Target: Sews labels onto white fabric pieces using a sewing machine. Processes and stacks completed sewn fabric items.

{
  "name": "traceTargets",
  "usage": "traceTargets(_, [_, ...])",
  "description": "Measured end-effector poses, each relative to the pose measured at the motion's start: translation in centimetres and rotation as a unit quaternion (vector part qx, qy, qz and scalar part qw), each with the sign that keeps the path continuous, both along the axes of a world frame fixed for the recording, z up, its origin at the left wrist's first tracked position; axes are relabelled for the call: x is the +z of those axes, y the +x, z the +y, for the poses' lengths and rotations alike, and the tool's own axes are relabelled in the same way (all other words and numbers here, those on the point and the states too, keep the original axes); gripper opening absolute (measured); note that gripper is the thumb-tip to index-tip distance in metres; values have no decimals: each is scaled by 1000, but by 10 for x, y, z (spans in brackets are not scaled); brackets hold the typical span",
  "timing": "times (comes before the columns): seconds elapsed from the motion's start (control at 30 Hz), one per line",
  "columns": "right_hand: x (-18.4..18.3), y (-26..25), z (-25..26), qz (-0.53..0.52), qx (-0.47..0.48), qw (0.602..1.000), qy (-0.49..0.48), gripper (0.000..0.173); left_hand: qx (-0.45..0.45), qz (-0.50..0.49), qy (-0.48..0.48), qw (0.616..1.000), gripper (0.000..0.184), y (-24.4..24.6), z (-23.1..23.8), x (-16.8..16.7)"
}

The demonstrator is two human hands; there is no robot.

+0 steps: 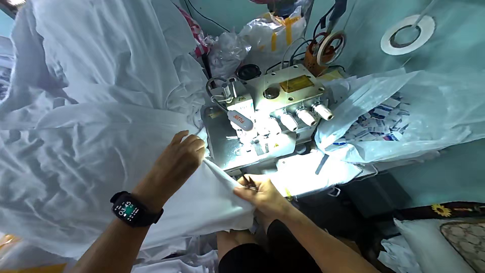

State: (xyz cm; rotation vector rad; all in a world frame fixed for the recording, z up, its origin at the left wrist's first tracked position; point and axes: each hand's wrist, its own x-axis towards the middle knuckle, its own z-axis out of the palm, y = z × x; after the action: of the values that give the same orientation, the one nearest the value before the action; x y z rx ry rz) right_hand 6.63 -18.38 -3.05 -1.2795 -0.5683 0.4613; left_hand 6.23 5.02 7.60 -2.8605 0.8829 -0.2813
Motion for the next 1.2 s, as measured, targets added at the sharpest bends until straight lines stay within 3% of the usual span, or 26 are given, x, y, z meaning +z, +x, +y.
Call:
traceTargets(0.17, [-20,17,-25,52,-31,998,2,9,-35,-15,0,999,15,11,-17,-1])
traceTargets(0.33, [-28,21,-37,33,-50,998,5,13,-21,76,-67,995,19,17,-14,-12])
traceTargets(0.47, [-29,23,-39,21,-58,998,3,13,-19,50,-57,997,14,21,-20,-6])
traceTargets(0.57, [-28,22,-38,26,-82,996,-18,13,-14,87,-109,990,26,27,-20,-6])
traceTargets(0.63, [-32,23,-38,33,-102,994,-18,13,23,158,-207,965,35,29,-23,-2])
traceTargets(0.77, [-36,23,-37,-8,-131,990,-44,14,97,291,-340,889,33,32,-26,-1])
traceTargets(0.93, [-42,23,-36,-108,-138,979,-100,12,67,304,-422,851,14,27,-30,-9])
traceTargets(1.0, [-47,23,-35,-146,-150,971,-117,15,84,324,-435,836,21,29,-34,-11])
traceTargets(1.2, [-53,22,-34,-200,-189,947,-167,18,106,278,-366,881,16,29,-30,-16])
